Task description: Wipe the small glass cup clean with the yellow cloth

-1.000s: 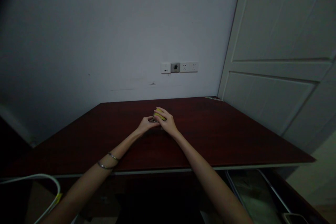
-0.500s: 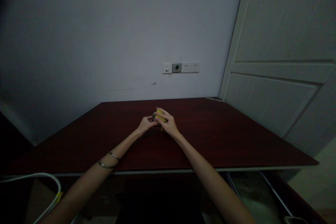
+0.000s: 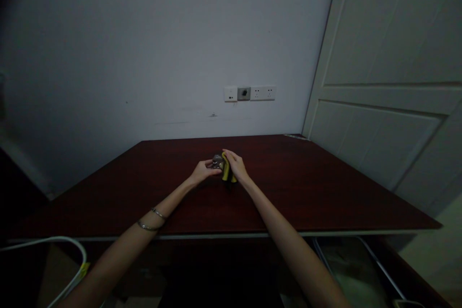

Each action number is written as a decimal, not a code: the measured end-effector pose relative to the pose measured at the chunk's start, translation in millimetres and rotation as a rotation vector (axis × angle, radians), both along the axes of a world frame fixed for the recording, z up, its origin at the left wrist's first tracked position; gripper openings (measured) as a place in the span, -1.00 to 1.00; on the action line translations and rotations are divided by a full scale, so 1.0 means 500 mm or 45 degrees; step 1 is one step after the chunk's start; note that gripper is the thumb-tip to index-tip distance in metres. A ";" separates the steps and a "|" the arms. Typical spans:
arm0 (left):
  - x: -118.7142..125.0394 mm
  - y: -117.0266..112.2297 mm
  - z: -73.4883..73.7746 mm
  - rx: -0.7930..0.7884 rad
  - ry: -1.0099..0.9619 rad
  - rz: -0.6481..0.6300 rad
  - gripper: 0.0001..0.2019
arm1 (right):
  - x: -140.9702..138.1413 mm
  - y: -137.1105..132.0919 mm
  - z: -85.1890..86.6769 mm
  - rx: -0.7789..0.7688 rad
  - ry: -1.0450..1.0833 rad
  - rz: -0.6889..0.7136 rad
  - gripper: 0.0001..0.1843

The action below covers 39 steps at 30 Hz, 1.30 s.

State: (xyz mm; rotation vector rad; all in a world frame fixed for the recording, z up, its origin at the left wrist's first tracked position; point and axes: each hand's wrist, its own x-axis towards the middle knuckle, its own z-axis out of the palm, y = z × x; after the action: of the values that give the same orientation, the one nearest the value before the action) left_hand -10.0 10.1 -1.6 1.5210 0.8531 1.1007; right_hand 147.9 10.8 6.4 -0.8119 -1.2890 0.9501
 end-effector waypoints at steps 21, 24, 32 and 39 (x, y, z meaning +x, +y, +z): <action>-0.021 0.013 -0.004 -0.281 -0.020 -0.071 -0.50 | 0.009 -0.008 -0.020 0.212 -0.511 0.108 0.06; -0.026 0.018 -0.006 -0.307 -0.044 -0.131 -0.47 | 0.004 -0.016 -0.009 0.182 -0.500 0.094 0.05; -0.028 0.021 -0.006 -0.122 -0.123 -0.267 -0.40 | -0.006 -0.029 0.011 -0.020 -0.228 0.051 -0.23; -0.008 0.020 0.006 0.027 -0.254 -0.114 -0.16 | -0.018 -0.034 0.006 -0.194 0.058 0.112 -0.42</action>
State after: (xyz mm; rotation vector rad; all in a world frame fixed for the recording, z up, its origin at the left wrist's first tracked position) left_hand -14.2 20.0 1.2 1.4252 0.6332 1.1763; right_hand 138.9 -6.1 9.7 -0.8514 -1.2316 1.1419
